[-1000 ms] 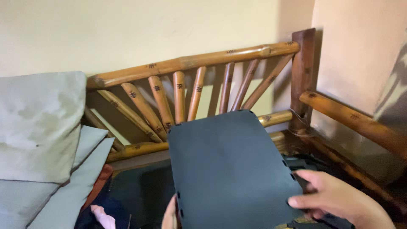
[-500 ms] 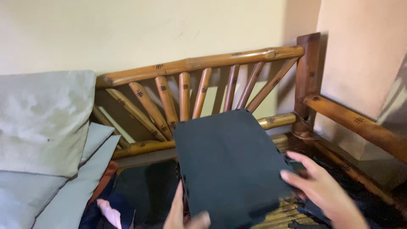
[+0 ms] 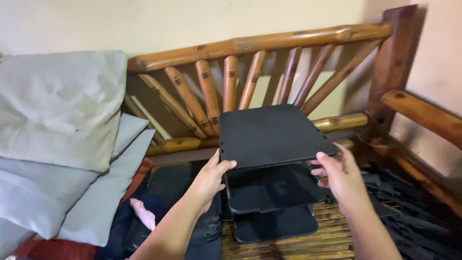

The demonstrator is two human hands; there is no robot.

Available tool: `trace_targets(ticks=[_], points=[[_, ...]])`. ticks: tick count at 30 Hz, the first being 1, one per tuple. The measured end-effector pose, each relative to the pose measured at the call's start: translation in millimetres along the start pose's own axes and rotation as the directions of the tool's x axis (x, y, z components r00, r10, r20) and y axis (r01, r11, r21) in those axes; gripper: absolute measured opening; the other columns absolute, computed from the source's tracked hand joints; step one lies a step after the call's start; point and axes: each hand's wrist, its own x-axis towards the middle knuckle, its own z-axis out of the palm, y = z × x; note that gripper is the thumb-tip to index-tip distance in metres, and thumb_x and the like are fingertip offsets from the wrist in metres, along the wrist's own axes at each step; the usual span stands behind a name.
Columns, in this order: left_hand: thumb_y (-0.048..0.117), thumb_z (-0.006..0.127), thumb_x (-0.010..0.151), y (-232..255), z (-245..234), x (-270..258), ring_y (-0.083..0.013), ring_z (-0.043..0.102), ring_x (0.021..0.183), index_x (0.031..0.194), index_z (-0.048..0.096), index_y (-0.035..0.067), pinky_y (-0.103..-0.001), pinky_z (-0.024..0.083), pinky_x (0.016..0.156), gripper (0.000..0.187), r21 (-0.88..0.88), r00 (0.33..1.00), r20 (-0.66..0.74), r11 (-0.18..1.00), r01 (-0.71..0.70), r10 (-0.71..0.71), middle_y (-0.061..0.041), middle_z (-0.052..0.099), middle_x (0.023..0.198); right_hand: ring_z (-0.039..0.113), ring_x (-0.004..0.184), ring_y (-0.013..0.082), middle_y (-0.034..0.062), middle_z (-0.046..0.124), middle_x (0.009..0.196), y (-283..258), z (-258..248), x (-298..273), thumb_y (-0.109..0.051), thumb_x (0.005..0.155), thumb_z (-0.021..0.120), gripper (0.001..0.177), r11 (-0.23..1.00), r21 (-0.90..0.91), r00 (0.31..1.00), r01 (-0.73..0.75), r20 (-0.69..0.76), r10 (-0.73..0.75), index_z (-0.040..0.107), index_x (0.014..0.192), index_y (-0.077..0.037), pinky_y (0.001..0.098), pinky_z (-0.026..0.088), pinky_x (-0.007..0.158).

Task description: The person assembles a black plastic three-tier shelf by snapping together side supports and shelves. They wipe the surfaces with a cloth during assembly and stack the completed unit on a bamboo bench.

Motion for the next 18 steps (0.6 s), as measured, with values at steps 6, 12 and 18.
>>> trace_targets(ticks=[6, 12, 18], points=[[0.053, 0.056, 0.090, -41, -28, 21, -0.0232, 0.029, 0.153, 0.161, 0.023, 0.026, -0.051, 0.027, 0.120, 0.083, -0.054, 0.998, 0.056, 0.998, -0.037, 0.040, -0.001, 0.034, 0.165, 0.067, 0.086, 0.0188, 0.0095, 0.069, 0.107, 5, 4, -3, -0.029, 0.093, 0.062, 0.053, 0.997, 0.060, 0.995, 0.040, -0.097, -0.034, 0.045, 0.142, -0.018, 0.0354, 0.051, 0.067], [0.045, 0.061, 0.090, -142, -51, 16, -0.0231, 0.055, 0.136, 0.145, 0.057, 0.013, -0.045, 0.038, 0.111, 0.063, -0.263, 0.976, -0.217, 0.964, -0.036, -0.023, -0.007, 0.063, 0.145, 0.067, 0.078, 0.0244, 0.0126, 0.069, 0.095, 67, -20, 25, -0.042, 0.099, 0.045, 0.045, 0.967, 0.232, 0.961, -0.103, -0.228, 0.157, 0.054, 0.132, -0.012, 0.0383, 0.053, 0.065], [0.027, 0.067, 0.089, -205, -44, 41, -0.0152, 0.070, 0.103, 0.124, 0.076, 0.008, -0.033, 0.053, 0.083, 0.041, 0.050, 0.998, -0.041, 0.998, -0.037, 0.039, -0.004, 0.081, 0.115, 0.073, 0.084, 0.0285, 0.0106, 0.078, 0.092, 162, -88, 46, -0.030, 0.090, 0.068, 0.027, 0.800, -0.580, 0.978, -0.151, -0.207, 0.034, 0.075, 0.103, -0.008, 0.0421, 0.055, 0.076]])
